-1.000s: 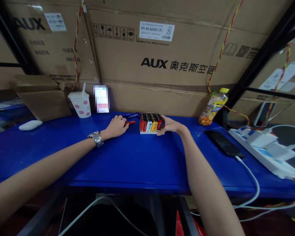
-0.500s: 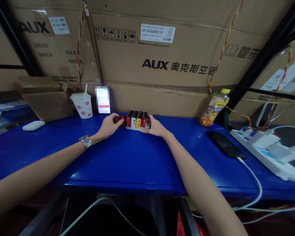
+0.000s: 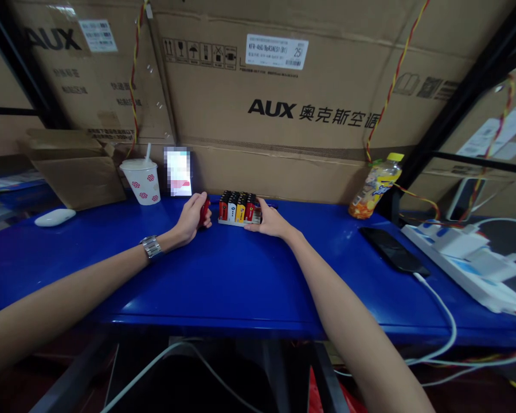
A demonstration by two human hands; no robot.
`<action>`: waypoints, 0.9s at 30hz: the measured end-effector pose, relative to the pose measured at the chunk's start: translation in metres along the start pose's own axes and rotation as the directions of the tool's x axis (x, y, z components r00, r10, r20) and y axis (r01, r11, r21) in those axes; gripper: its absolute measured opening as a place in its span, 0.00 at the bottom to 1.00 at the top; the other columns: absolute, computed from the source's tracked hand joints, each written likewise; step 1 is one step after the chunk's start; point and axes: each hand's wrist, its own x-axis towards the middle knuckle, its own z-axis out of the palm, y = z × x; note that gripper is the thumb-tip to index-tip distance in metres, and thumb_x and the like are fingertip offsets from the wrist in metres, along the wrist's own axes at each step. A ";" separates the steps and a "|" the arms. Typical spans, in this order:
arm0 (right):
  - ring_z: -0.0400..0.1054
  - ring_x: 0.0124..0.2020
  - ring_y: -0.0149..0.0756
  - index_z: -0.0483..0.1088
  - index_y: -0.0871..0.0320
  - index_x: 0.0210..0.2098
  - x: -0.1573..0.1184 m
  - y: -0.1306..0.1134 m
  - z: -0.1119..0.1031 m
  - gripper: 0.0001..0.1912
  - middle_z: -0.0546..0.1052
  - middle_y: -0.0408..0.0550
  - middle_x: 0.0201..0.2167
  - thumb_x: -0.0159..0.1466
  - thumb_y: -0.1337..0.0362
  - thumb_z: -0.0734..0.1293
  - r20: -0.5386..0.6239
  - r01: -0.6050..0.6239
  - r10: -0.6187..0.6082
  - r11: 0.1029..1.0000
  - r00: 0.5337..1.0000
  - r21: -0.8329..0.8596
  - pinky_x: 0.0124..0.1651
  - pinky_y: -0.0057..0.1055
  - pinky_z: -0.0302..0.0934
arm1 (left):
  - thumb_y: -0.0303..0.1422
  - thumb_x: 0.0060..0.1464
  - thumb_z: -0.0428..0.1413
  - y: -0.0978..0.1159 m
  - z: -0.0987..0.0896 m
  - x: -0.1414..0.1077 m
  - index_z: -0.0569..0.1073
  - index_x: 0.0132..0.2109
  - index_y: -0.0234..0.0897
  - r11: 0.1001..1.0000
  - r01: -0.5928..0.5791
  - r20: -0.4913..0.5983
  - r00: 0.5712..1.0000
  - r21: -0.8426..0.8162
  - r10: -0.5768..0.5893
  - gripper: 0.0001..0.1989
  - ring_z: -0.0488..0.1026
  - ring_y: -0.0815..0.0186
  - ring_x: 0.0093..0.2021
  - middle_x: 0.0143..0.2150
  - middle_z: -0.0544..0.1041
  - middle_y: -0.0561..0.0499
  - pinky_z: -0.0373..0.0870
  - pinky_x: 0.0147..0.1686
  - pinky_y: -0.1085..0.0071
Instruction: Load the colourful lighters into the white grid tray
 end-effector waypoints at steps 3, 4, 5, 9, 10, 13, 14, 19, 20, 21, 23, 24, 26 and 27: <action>0.64 0.59 0.53 0.50 0.57 0.66 0.000 0.000 0.000 0.50 0.69 0.58 0.58 0.50 0.49 0.73 -0.004 0.027 -0.027 1.000 1.000 0.015 0.61 0.54 0.58 | 0.45 0.61 0.50 0.002 0.000 -0.004 0.56 0.27 0.41 0.999 0.022 0.039 0.999 0.029 -0.024 0.19 0.51 0.76 0.12 0.14 0.55 0.61 0.52 0.13 0.75; 0.64 0.59 0.53 0.50 0.57 0.66 0.000 0.000 0.000 0.51 0.69 0.58 0.58 0.50 0.49 0.73 -0.008 0.022 -0.022 1.000 1.000 0.007 0.61 0.54 0.58 | 0.45 0.59 0.53 0.002 0.000 -0.005 0.56 0.26 0.41 0.998 0.028 0.038 0.999 0.059 -0.031 0.20 0.51 0.77 0.12 0.13 0.54 0.61 0.50 0.13 0.75; 0.63 0.59 0.53 0.50 0.57 0.66 0.000 0.000 0.000 0.51 0.69 0.58 0.58 0.50 0.49 0.73 -0.009 0.014 -0.014 1.000 1.000 -0.007 0.61 0.54 0.58 | 0.44 0.57 0.56 0.001 0.000 -0.005 0.56 0.25 0.41 0.995 0.029 0.032 0.999 0.100 -0.033 0.21 0.51 0.77 0.12 0.13 0.54 0.61 0.50 0.13 0.75; 0.65 0.58 0.55 0.50 0.57 0.66 -0.001 -0.002 -0.001 0.52 0.71 0.58 0.56 0.49 0.48 0.73 -0.009 0.004 -0.004 0.999 1.000 -0.049 0.59 0.55 0.58 | 0.39 0.47 0.63 -0.003 -0.001 -0.006 0.61 0.25 0.39 0.956 -0.008 -0.022 1.000 0.292 0.015 0.19 0.55 0.77 0.13 0.15 0.57 0.60 0.52 0.13 0.76; 0.65 0.58 0.55 0.50 0.57 0.66 -0.001 -0.002 -0.001 0.52 0.71 0.58 0.56 0.49 0.48 0.73 -0.007 0.008 -0.008 0.999 1.000 -0.050 0.59 0.55 0.58 | 0.38 0.46 0.64 -0.003 -0.001 -0.006 0.61 0.24 0.38 0.944 -0.021 -0.028 0.999 0.329 0.032 0.18 0.56 0.77 0.13 0.15 0.58 0.60 0.52 0.13 0.76; 0.65 0.58 0.55 0.49 0.57 0.66 -0.001 -0.002 -0.001 0.52 0.71 0.58 0.56 0.49 0.48 0.73 -0.008 0.016 -0.016 0.999 1.000 -0.049 0.59 0.54 0.59 | 0.35 0.44 0.63 -0.003 -0.001 -0.007 0.63 0.24 0.37 0.903 -0.054 -0.031 0.997 0.427 0.075 0.15 0.59 0.76 0.14 0.17 0.61 0.58 0.55 0.12 0.77; 0.65 0.58 0.55 0.49 0.58 0.66 -0.001 -0.002 -0.001 0.52 0.71 0.58 0.56 0.49 0.48 0.73 -0.007 0.012 -0.013 0.999 1.000 -0.051 0.59 0.54 0.59 | 0.35 0.44 0.62 -0.003 0.000 -0.007 0.63 0.24 0.38 0.890 -0.060 -0.032 0.996 0.453 0.084 0.14 0.60 0.75 0.15 0.17 0.62 0.58 0.56 0.12 0.77; 0.65 0.58 0.56 0.48 0.59 0.66 0.000 -0.002 -0.001 0.53 0.70 0.60 0.57 0.49 0.48 0.72 -0.002 -0.003 0.003 0.998 1.000 -0.060 0.59 0.55 0.59 | 0.36 0.45 0.60 -0.002 0.000 -0.008 0.63 0.25 0.38 0.870 -0.060 -0.023 0.996 0.490 0.082 0.13 0.61 0.73 0.16 0.18 0.64 0.57 0.59 0.13 0.75; 0.65 0.58 0.56 0.48 0.59 0.66 0.000 -0.002 -0.001 0.53 0.70 0.60 0.57 0.49 0.48 0.72 0.000 -0.005 0.005 0.998 1.000 -0.059 0.59 0.55 0.59 | 0.37 0.45 0.60 -0.002 0.000 -0.008 0.63 0.25 0.38 0.869 -0.064 -0.016 0.996 0.490 0.083 0.14 0.61 0.73 0.16 0.18 0.63 0.57 0.59 0.13 0.75; 0.65 0.58 0.56 0.48 0.60 0.66 0.000 -0.002 -0.001 0.53 0.69 0.60 0.58 0.49 0.48 0.72 0.002 -0.008 0.008 0.998 1.000 -0.059 0.59 0.55 0.59 | 0.38 0.45 0.60 -0.003 -0.001 -0.007 0.63 0.26 0.38 0.868 -0.074 -0.009 0.996 0.492 0.090 0.14 0.61 0.73 0.16 0.18 0.63 0.57 0.58 0.13 0.75; 0.64 0.58 0.55 0.46 0.60 0.67 0.000 -0.002 -0.001 0.53 0.69 0.61 0.58 0.50 0.49 0.72 0.007 -0.014 0.014 0.999 1.000 -0.052 0.60 0.54 0.58 | 0.38 0.45 0.61 -0.004 -0.002 -0.006 0.62 0.27 0.38 0.856 -0.116 -0.002 0.991 0.503 0.135 0.14 0.62 0.73 0.17 0.19 0.63 0.58 0.58 0.15 0.75; 0.64 0.58 0.54 0.45 0.61 0.67 0.000 -0.001 0.000 0.54 0.69 0.61 0.58 0.50 0.49 0.72 0.010 -0.015 0.015 0.999 1.000 -0.044 0.60 0.53 0.58 | 0.37 0.44 0.61 -0.004 -0.003 -0.006 0.61 0.27 0.39 0.843 -0.146 0.000 0.985 0.518 0.170 0.14 0.62 0.73 0.18 0.20 0.64 0.58 0.58 0.16 0.75; 0.64 0.58 0.54 0.43 0.60 0.68 0.000 0.000 0.000 0.55 0.69 0.61 0.58 0.49 0.49 0.73 0.019 -0.013 0.013 1.000 1.000 -0.027 0.60 0.52 0.58 | 0.35 0.43 0.61 -0.004 -0.004 -0.005 0.60 0.28 0.39 0.800 -0.202 0.012 0.971 0.565 0.237 0.15 0.63 0.72 0.20 0.22 0.65 0.57 0.59 0.19 0.74; 0.64 0.58 0.54 0.43 0.60 0.68 -0.001 0.001 0.000 0.56 0.69 0.61 0.58 0.49 0.48 0.73 0.016 -0.009 0.010 1.000 1.000 -0.022 0.59 0.52 0.59 | 0.35 0.43 0.60 -0.003 -0.004 -0.005 0.60 0.28 0.39 0.773 -0.224 0.021 0.965 0.593 0.263 0.14 0.64 0.72 0.22 0.23 0.66 0.57 0.59 0.20 0.74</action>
